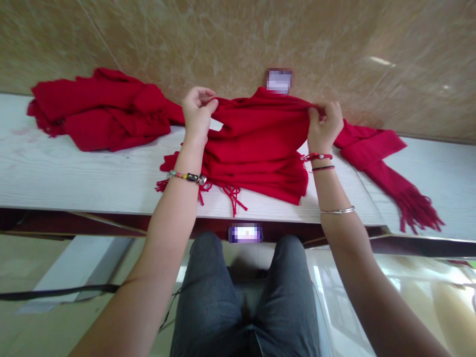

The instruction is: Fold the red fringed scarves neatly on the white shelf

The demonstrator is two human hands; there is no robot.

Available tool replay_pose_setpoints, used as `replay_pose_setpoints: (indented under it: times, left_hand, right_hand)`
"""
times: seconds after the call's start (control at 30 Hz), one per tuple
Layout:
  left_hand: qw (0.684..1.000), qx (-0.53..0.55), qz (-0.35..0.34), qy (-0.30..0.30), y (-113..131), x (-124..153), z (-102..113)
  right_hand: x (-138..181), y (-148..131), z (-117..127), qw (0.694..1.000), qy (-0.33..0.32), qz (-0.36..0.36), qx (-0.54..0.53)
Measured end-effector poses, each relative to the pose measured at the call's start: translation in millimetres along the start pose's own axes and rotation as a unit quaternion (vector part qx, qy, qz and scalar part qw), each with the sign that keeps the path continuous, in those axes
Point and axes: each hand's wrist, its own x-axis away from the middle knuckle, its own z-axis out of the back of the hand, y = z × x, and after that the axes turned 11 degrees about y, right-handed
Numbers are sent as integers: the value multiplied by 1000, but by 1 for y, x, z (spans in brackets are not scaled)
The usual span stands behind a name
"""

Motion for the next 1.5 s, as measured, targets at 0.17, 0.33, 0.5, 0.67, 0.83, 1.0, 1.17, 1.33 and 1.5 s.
replay_pose_setpoints:
  times: [0.17,0.33,0.5,0.67,0.83,1.0,1.17,1.33,1.5]
  left_hand:
    - [946,-75,46,-312,1,5,17]
    - [920,-124,4,-372,2,14,14]
    - [951,-183,-37,-246,-5,21,-6]
    - [941,-182,-97,-267,-8,25,-16]
    - [964,-166,-55,-200,-6,21,-14]
    - [990,-113,-84,-20,0,5,-3]
    - [980,-157,-105,-60,-5,2,9]
    - [901,-202,-75,-377,-11,11,6]
    - [932,-91,-176,-303,10,22,0]
  right_hand:
    - [2,-14,11,967,-239,47,-78]
    - [7,-18,16,870,-474,32,-130]
    - [10,-21,6,934,-352,37,-40]
    - [16,-33,-1,911,-406,79,-5]
    - [12,-35,3,949,-311,58,-4]
    - [0,-9,7,999,-17,-29,11]
    - [-3,2,14,997,-67,-6,24]
    - [2,-7,19,888,-457,12,52]
    - [6,-15,7,978,-210,-5,-10]
